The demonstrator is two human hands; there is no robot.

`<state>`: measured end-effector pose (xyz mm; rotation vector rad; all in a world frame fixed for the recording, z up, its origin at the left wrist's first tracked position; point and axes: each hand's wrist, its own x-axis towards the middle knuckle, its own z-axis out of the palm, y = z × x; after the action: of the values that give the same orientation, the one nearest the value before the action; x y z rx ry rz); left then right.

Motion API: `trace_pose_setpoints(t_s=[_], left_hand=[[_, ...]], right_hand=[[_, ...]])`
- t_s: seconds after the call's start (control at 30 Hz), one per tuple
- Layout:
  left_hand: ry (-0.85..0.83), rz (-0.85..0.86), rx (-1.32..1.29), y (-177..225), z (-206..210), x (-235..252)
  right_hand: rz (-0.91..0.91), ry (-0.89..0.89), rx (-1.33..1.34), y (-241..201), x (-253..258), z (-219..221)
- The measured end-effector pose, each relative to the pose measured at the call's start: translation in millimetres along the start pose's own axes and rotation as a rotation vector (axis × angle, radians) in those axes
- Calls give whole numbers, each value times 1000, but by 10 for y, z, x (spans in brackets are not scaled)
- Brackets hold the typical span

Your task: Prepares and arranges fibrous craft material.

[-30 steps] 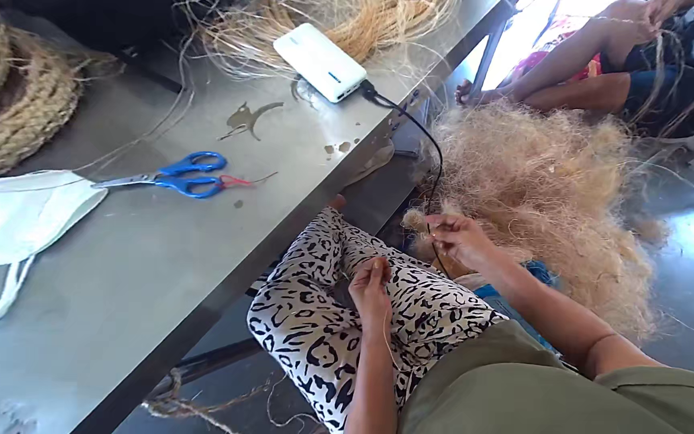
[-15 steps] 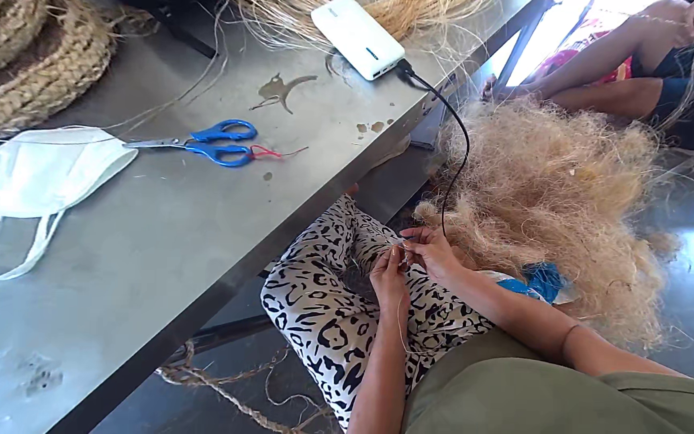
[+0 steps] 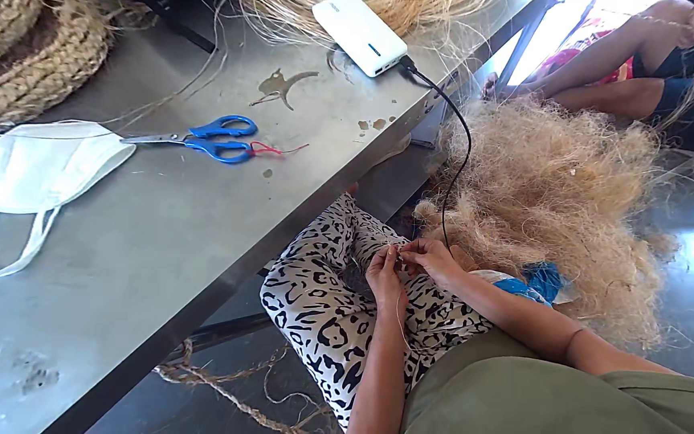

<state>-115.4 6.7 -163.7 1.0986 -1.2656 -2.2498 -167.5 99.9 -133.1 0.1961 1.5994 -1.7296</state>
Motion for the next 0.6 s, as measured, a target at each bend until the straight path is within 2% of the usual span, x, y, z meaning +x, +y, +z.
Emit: trace_pose_setpoints(t_s=[0.13, 0.6], left_hand=[[-4, -30, -4, 1, 12, -6], [-124, -172, -14, 53, 16, -33]], right_hand=[[-10, -36, -111, 11, -2, -73], [93, 45, 138, 48, 34, -10]])
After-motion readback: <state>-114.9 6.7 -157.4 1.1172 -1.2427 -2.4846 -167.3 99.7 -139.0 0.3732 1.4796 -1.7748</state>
